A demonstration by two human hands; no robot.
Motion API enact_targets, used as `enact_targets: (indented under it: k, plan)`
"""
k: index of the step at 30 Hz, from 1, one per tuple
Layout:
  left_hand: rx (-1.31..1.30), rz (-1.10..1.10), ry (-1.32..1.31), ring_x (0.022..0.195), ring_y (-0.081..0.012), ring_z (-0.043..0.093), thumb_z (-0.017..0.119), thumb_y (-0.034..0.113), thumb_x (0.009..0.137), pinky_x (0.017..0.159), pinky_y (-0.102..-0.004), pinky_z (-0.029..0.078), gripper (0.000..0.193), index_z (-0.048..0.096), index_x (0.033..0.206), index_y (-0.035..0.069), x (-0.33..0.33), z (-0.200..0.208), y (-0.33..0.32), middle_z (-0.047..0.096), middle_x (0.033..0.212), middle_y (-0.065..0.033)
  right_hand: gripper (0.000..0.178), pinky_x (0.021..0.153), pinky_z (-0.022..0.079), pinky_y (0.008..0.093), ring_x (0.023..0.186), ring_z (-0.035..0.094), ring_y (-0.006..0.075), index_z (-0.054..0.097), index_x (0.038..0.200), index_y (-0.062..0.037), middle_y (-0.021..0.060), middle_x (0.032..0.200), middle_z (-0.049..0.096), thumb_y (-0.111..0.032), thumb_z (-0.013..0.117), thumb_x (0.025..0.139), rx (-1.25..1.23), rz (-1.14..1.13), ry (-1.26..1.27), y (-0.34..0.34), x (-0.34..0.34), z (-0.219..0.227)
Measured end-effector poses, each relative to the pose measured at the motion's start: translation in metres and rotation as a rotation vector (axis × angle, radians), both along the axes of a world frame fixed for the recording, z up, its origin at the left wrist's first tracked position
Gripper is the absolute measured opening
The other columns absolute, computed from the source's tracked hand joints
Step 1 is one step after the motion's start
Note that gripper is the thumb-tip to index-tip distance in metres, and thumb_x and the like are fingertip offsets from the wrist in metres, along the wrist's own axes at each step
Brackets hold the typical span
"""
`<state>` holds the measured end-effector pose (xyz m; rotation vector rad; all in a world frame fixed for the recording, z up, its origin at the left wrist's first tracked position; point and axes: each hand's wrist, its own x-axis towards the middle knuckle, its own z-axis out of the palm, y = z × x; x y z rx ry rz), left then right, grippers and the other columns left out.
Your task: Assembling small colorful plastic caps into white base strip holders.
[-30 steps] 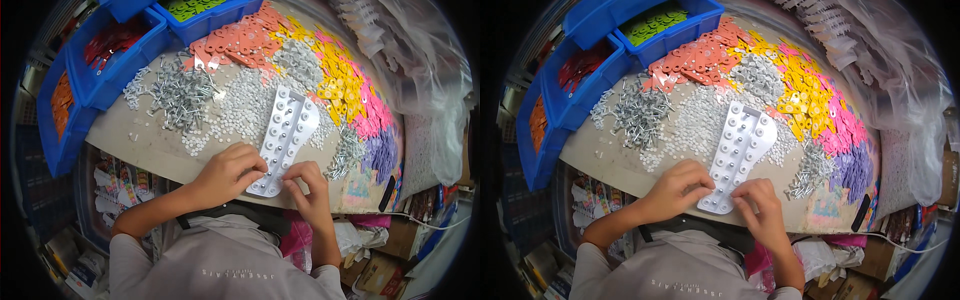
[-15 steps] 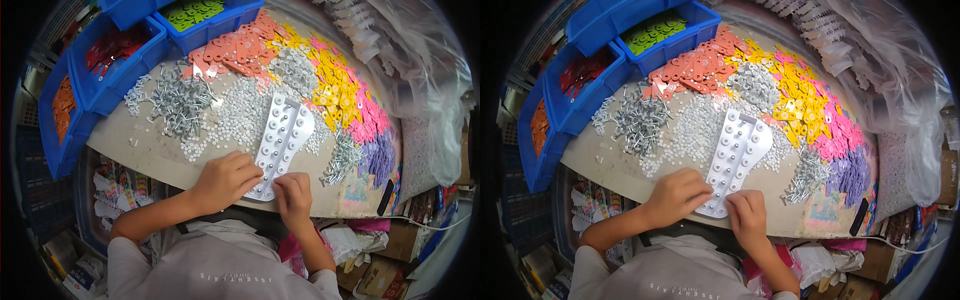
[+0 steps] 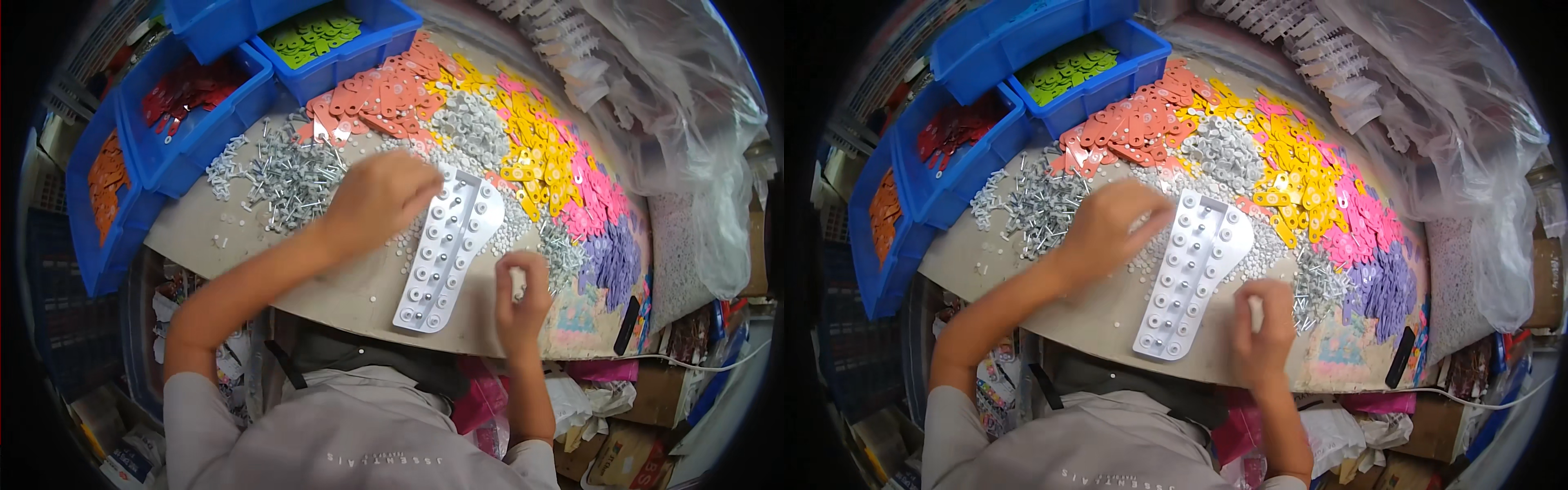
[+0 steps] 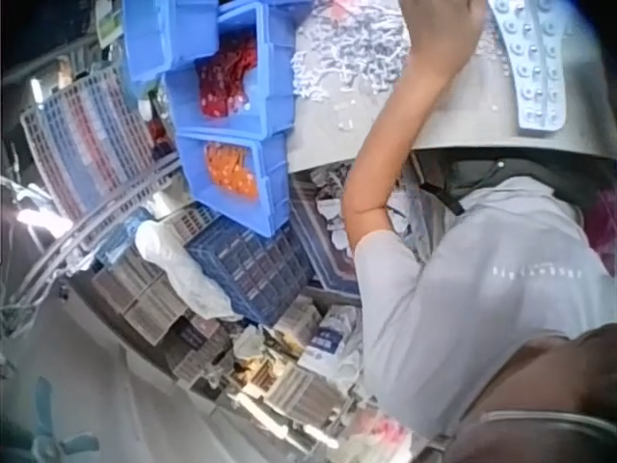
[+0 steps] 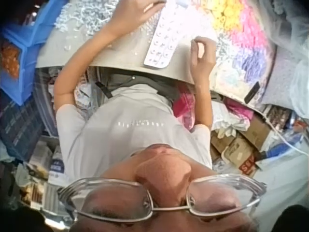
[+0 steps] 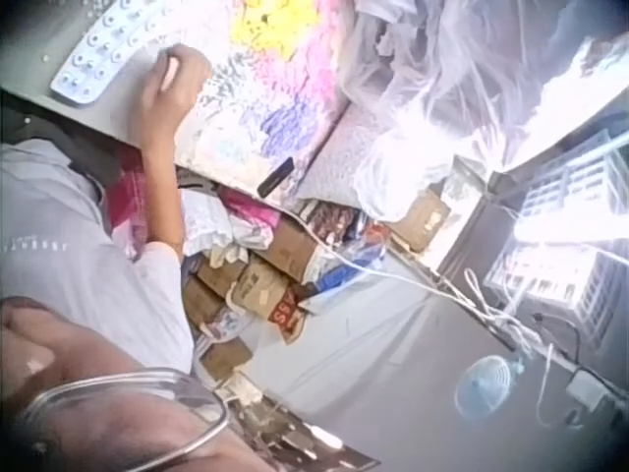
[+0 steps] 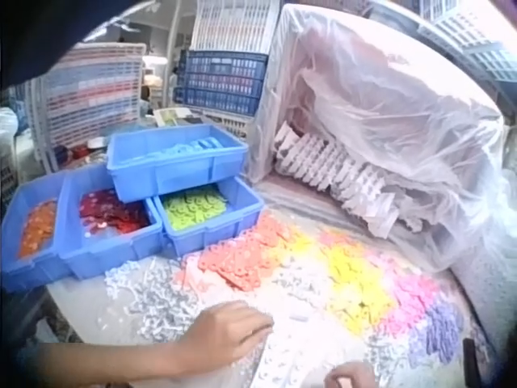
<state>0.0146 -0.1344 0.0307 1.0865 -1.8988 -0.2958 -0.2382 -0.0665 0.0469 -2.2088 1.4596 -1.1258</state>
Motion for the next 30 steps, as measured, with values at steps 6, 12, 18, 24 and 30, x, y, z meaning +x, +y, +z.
enact_targets:
  k: [6, 12, 18, 24, 30]
  plan:
    - [-0.082, 0.026, -0.135, 0.097, -0.0282, 0.064, 0.072, 0.013, 0.085, 0.081, -0.0413, 0.052, 0.013, 0.072, 0.098, 0.009, -0.002, -0.023, -0.108, 0.066, 0.095, -0.0080, 0.009, 0.083, 0.045, 0.0435, 0.091, 0.059, 0.0343, 0.063, 0.094, -0.0025, 0.0136, 0.093, 0.065, -0.001, 0.067, 0.085, 0.018, 0.017, 0.390, -0.084, -0.018, 0.014]
    - [-0.005, -0.033, -0.318, 0.102, -0.0274, 0.061, 0.072, 0.014, 0.082, 0.085, -0.0416, 0.050, 0.011, 0.070, 0.091, 0.008, -0.011, -0.039, -0.127, 0.063, 0.095, -0.0063, 0.012, 0.081, 0.046, 0.0425, 0.088, 0.060, 0.0329, 0.065, 0.093, -0.0034, 0.0116, 0.089, 0.066, -0.005, 0.071, 0.083, -0.079, 0.085, 0.357, -0.136, 0.010, 0.004]
    - [0.192, 0.079, -0.154, 0.096, -0.0267, 0.063, 0.071, 0.014, 0.084, 0.081, -0.0408, 0.051, 0.010, 0.070, 0.092, 0.007, -0.006, -0.013, -0.096, 0.067, 0.092, -0.0083, 0.011, 0.078, 0.048, 0.0436, 0.083, 0.061, 0.0330, 0.068, 0.090, -0.0052, 0.0122, 0.083, 0.066, -0.006, 0.072, 0.080, -0.113, 0.182, 0.396, -0.173, 0.037, -0.013]
    - [0.246, -0.137, 0.109, 0.094, -0.0244, 0.064, 0.072, 0.013, 0.088, 0.083, -0.0368, 0.051, 0.014, 0.071, 0.100, 0.006, 0.002, 0.019, 0.005, 0.070, 0.096, -0.0101, 0.010, 0.078, 0.049, 0.0419, 0.084, 0.063, 0.0327, 0.065, 0.089, -0.0020, 0.0144, 0.084, 0.067, -0.004, 0.071, 0.081, -0.035, 0.193, 0.388, -0.183, 0.026, -0.023]
    - [0.404, -0.316, 0.123, 0.091, -0.0269, 0.061, 0.073, 0.007, 0.085, 0.080, -0.0370, 0.049, 0.011, 0.071, 0.096, 0.006, 0.006, 0.012, 0.100, 0.066, 0.092, -0.0084, 0.009, 0.076, 0.046, 0.0321, 0.084, 0.063, 0.0207, 0.064, 0.095, -0.0017, 0.0072, 0.087, 0.068, -0.004, 0.069, 0.087, 0.148, 0.099, 0.062, -0.094, 0.029, 0.021]
